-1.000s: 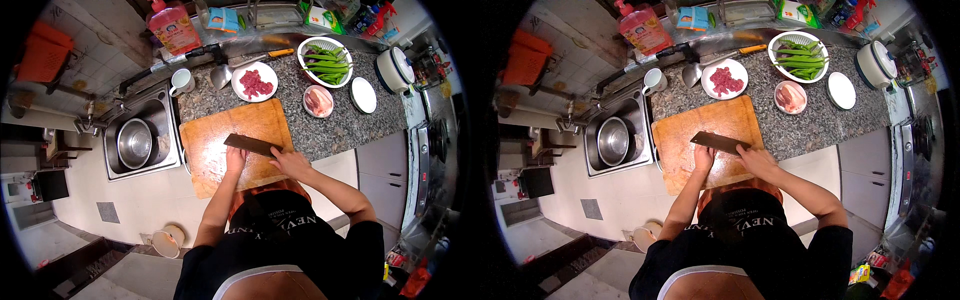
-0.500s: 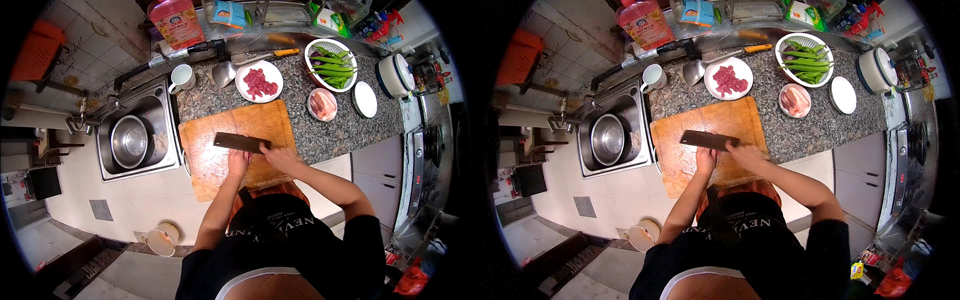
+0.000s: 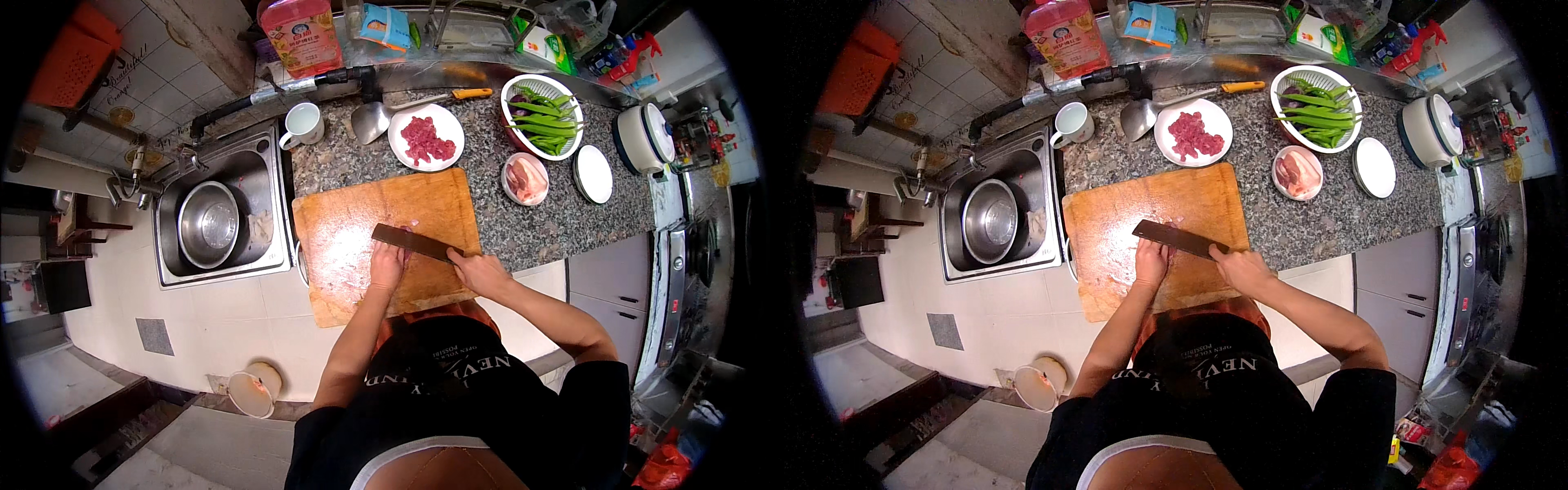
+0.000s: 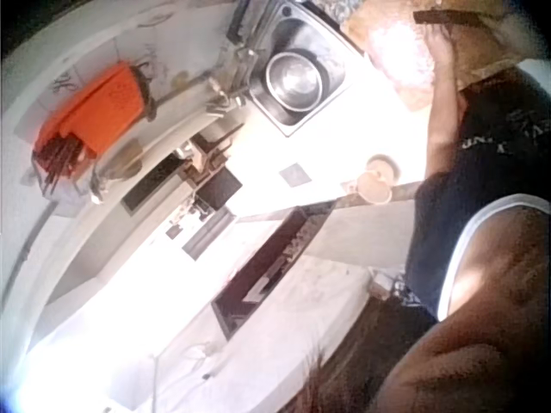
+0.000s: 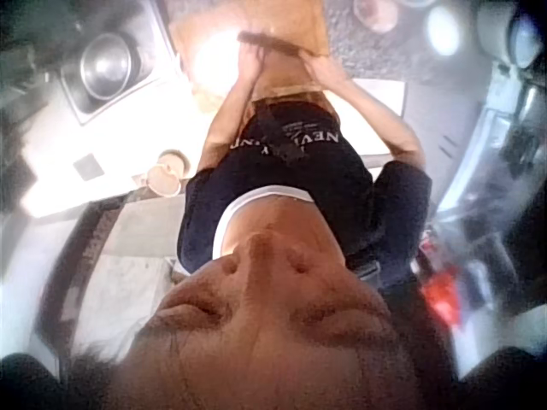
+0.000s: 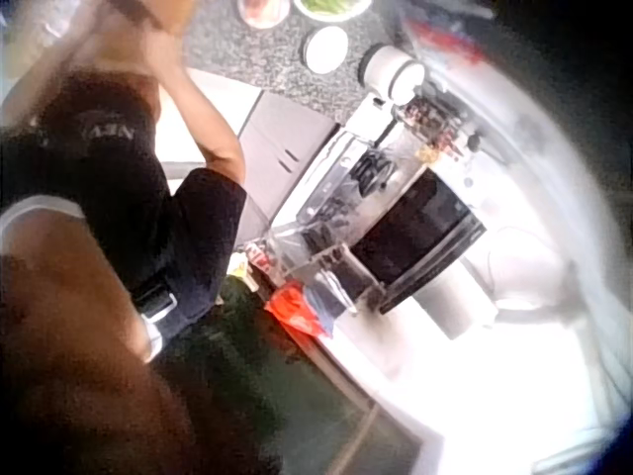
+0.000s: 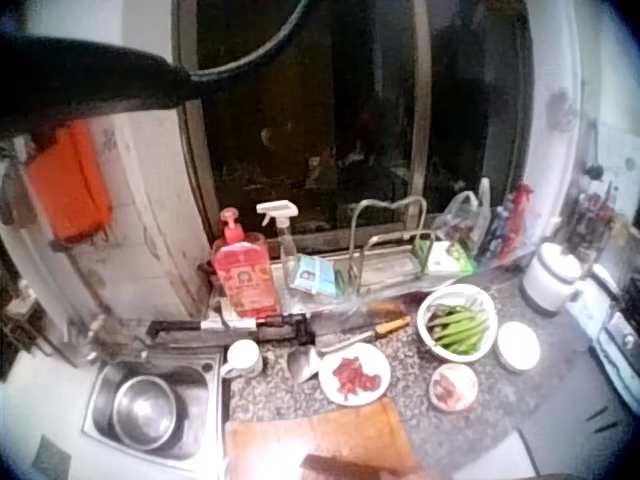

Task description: The person slices raw meat on a cutting board using a cleaver, then cleans the cleaver and board in a sink before seasoning the meat with powder from bags.

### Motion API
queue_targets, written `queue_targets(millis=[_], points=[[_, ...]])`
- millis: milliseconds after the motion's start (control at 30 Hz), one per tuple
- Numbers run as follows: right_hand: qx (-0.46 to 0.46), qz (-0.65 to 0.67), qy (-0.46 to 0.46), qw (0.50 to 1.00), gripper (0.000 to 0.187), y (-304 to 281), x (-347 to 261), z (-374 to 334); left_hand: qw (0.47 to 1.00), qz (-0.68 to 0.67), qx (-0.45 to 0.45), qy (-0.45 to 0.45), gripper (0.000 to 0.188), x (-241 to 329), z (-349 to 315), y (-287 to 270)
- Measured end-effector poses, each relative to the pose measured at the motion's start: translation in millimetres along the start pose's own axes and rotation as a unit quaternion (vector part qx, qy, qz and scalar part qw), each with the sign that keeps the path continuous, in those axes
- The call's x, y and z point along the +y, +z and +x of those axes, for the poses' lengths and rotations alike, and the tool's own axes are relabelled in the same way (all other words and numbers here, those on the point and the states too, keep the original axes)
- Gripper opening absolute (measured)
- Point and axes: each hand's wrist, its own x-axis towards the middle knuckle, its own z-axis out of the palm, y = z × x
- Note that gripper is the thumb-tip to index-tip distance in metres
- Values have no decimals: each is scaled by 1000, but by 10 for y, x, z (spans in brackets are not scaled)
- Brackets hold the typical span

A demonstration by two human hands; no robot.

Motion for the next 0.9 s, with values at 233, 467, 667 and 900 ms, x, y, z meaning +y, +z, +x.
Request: queue_targets(millis=[233, 467, 667, 900], points=[[44, 22, -17, 999, 37, 294, -135, 546, 1000, -18, -4, -10, 18, 4, -9, 28], [27, 34, 21, 999, 32, 39, -44, 56, 1000, 5, 3, 9, 15, -59, -38, 89], [54, 36, 0, 998, 30, 243, 6, 57, 1000, 21, 3, 19, 20, -21, -57, 52], [105, 74, -26, 991, 24, 316, -128, 504, 1000, 6, -18, 8, 15, 55, -25, 1]])
